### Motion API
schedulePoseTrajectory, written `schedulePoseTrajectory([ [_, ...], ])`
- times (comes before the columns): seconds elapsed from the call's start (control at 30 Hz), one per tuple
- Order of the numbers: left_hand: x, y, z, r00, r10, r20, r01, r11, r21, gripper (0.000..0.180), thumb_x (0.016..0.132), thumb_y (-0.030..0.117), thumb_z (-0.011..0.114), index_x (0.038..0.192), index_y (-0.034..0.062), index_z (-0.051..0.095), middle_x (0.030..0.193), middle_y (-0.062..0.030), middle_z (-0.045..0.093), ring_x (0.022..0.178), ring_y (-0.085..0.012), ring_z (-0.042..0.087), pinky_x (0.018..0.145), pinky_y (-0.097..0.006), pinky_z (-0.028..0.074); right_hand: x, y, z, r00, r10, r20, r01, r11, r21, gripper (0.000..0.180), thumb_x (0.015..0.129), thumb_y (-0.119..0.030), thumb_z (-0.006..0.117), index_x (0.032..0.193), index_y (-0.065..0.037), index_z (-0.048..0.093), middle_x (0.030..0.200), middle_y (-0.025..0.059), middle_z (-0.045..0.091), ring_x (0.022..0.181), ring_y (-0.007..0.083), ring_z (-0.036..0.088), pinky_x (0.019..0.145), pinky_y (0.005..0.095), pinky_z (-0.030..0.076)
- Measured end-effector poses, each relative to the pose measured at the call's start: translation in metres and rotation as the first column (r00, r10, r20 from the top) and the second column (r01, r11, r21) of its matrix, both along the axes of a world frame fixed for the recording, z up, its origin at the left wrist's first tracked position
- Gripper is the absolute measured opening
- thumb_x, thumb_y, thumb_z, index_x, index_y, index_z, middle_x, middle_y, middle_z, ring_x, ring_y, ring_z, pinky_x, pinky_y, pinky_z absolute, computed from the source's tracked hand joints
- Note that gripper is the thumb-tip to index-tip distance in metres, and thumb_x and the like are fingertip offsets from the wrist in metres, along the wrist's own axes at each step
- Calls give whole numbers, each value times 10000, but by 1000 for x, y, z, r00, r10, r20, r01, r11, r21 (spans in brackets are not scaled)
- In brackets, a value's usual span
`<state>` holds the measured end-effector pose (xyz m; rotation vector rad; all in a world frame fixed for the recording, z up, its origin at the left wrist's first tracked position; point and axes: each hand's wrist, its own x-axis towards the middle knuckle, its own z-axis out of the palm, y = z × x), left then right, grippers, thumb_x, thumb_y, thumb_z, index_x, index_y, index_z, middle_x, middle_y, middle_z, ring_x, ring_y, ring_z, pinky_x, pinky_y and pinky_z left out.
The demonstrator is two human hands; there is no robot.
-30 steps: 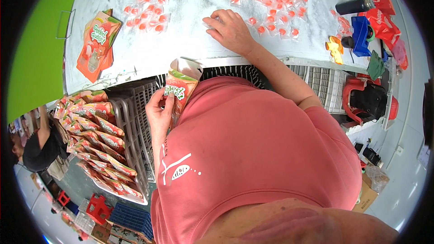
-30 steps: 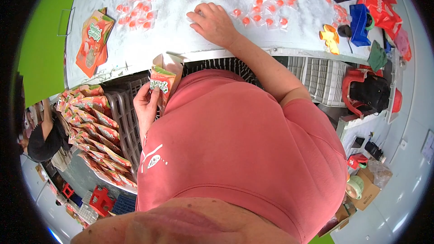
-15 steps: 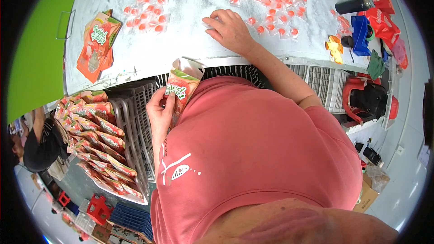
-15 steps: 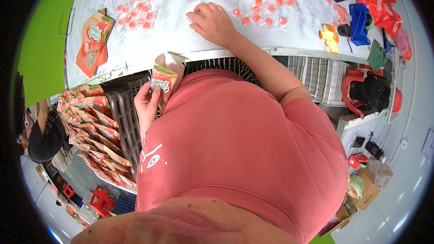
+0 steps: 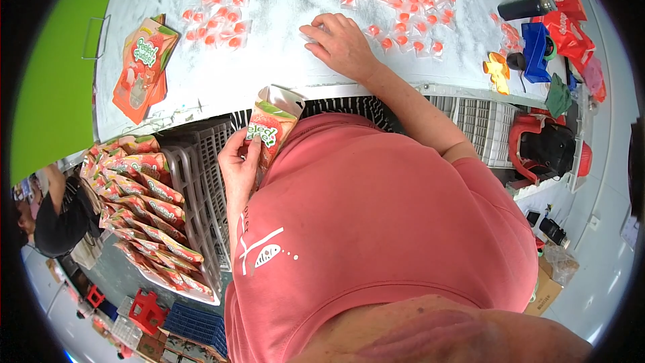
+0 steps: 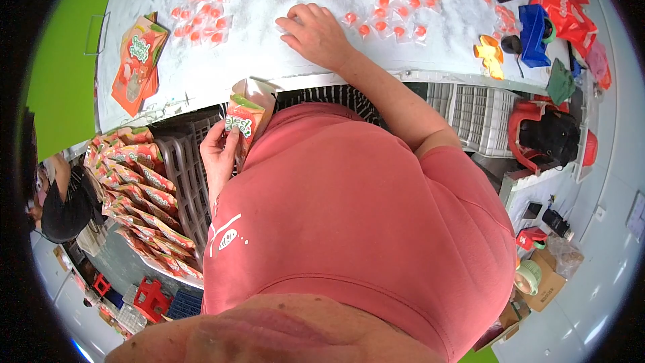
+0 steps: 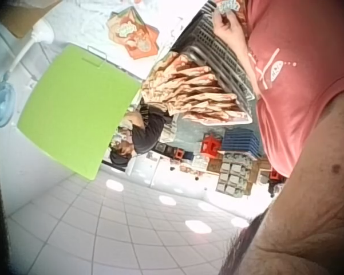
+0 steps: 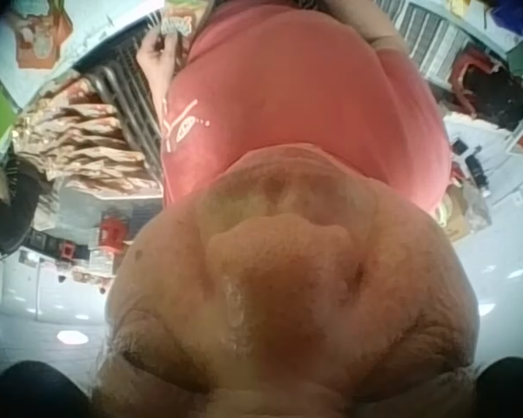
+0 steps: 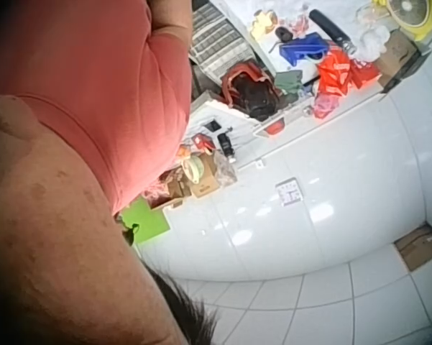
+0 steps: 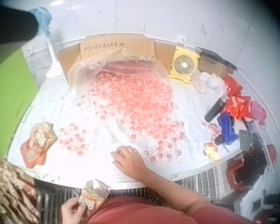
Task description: The recorder is manually picking up individual candies from a pile and placing them into plastic pouches before organizing the pouches.
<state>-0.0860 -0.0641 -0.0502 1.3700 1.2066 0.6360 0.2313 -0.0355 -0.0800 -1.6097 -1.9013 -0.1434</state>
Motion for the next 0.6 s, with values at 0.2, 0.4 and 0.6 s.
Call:
schedulePoseTrajectory([
  [0.2,0,0,-3,1000,16,2,-16,1000,-26,195,899,14,645,1090,-26,653,878,-22,642,770,-68,577,694,-221,487,0,0,-1,1000,1,2,-1,1000,2,304,818,-205,706,1114,-149,669,1031,29,588,928,221,561,821,352,460],
  [0.4,0,1,-4,1000,14,10,-14,1000,-14,197,897,13,652,1091,-27,651,882,-23,648,769,-62,578,692,-222,492,1,1,-2,1000,3,-1,-3,1000,9,300,821,-209,704,1112,-149,669,1028,27,587,924,217,559,818,349,459],
  [0.6,0,1,-3,1000,14,25,-13,999,-32,196,898,7,650,1091,-29,651,886,-21,651,766,-63,583,693,-219,494,0,0,0,1000,-2,-2,2,1000,1,292,824,-207,702,1109,-147,669,1028,27,584,929,217,556,821,349,457],
])
